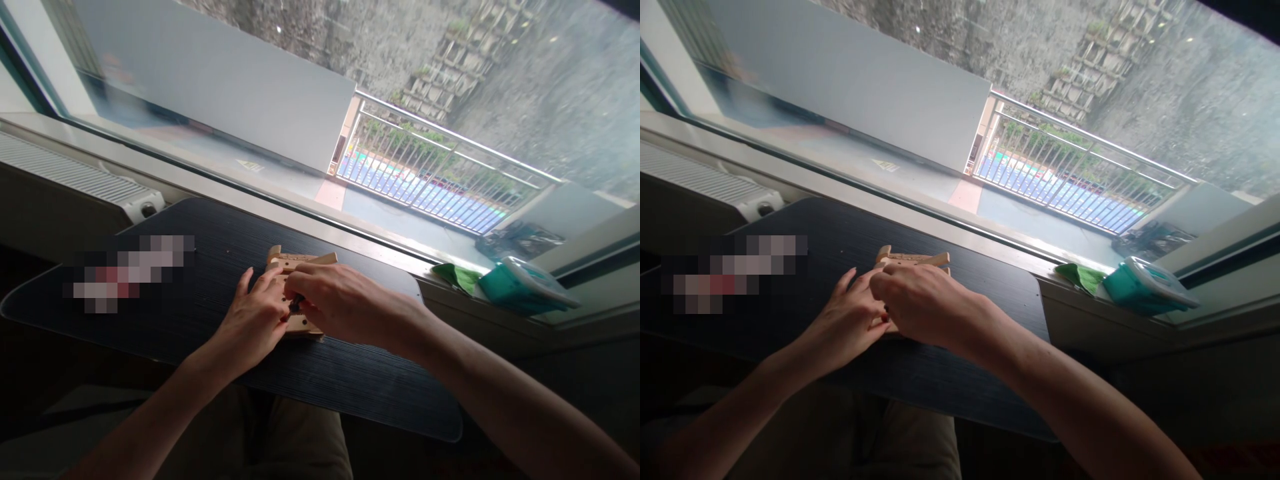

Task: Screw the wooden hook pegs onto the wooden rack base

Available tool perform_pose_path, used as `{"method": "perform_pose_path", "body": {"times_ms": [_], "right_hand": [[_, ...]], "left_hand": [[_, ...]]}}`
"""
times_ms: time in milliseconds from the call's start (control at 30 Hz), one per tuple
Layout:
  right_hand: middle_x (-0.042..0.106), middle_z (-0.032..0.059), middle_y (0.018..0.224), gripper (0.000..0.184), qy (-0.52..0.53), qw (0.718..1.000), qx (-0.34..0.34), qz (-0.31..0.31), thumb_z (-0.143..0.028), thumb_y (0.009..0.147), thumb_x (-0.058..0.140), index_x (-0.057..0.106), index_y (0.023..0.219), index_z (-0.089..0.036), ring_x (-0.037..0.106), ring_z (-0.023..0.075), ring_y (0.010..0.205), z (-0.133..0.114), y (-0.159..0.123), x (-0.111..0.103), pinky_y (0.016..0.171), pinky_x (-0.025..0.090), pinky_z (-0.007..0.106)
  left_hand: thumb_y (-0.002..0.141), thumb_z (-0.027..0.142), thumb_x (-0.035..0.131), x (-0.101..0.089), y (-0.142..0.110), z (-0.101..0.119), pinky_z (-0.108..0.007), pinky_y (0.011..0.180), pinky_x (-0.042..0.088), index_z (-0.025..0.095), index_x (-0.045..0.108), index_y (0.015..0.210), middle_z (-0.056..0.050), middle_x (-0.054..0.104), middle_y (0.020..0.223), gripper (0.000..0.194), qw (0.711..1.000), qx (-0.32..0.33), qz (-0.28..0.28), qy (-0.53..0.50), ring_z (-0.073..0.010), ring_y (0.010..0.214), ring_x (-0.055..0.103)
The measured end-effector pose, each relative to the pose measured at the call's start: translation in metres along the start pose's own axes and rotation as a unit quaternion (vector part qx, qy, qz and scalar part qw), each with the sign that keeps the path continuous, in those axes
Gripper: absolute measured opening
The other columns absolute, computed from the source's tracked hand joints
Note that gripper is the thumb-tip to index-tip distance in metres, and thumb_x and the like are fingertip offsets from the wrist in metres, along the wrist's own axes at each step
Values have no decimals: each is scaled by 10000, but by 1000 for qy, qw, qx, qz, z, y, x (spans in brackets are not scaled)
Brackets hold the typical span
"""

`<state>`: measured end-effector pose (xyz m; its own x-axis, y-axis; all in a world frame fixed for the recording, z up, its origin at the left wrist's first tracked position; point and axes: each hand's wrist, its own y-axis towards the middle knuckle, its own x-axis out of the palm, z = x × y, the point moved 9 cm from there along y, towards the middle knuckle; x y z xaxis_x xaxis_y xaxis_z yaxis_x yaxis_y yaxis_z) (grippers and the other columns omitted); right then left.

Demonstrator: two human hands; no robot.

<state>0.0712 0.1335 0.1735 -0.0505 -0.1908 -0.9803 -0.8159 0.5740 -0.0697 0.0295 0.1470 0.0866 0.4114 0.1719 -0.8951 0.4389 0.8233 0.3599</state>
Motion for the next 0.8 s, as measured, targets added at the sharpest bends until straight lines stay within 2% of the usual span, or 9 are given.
{"method": "perform_pose_path", "body": {"times_ms": [167, 267, 400, 500, 633, 800], "right_hand": [[654, 101, 974, 130, 0, 1000, 2, 4, -9, 836, 525, 594, 858, -118, 595, 170, 927, 0, -1, 1, 785, 428, 284], [656, 107, 957, 114, 12, 1000, 5, 4, -20, 851, 527, 587, 852, -117, 592, 169, 922, 0, 2, -1, 772, 417, 280], [654, 93, 897, 74, 17, 999, 48, -5, -89, 889, 522, 591, 897, -115, 591, 158, 839, 7, 4, -2, 690, 394, 262], [653, 76, 899, 72, 13, 999, 48, -12, -109, 880, 537, 598, 914, -124, 584, 150, 812, 8, 1, -1, 651, 370, 250], [657, 95, 955, 100, -19, 1000, 13, -19, -69, 874, 526, 615, 872, -115, 586, 155, 854, 3, -1, 3, 689, 371, 258], [647, 75, 812, 148, -69, 995, 44, -53, -133, 906, 499, 621, 825, -110, 561, 146, 703, 4, 1, 9, 598, 325, 279]], "left_hand": [[770, 125, 591, 2, 1, 1, -612, 1113, 203, 253, 724, 748, -74, 609, 1282, 186, 1000, 4, -13, 2, -303, 1379, 342], [760, 118, 598, 1, 1, 1, -607, 1111, 217, 248, 730, 787, -85, 581, 1320, 186, 1000, 2, -7, 4, -303, 1359, 372], [744, 106, 601, -1, 1, 0, -595, 1113, 232, 225, 732, 807, -95, 629, 1245, 187, 1000, -4, -2, 8, -314, 1304, 437], [747, 108, 596, 0, 0, 0, -602, 1111, 232, 226, 731, 881, -102, 587, 1316, 223, 1000, 0, -1, 9, -319, 1329, 408], [761, 99, 580, 2, 0, 1, -621, 1110, 201, 248, 733, 834, -85, 606, 1297, 226, 1000, 8, -11, 0, -314, 1368, 360], [767, 105, 579, 0, 0, 0, -618, 1106, 216, 241, 713, 994, -98, 593, 1318, 297, 1000, 1, -2, -10, -317, 1359, 373]]}}
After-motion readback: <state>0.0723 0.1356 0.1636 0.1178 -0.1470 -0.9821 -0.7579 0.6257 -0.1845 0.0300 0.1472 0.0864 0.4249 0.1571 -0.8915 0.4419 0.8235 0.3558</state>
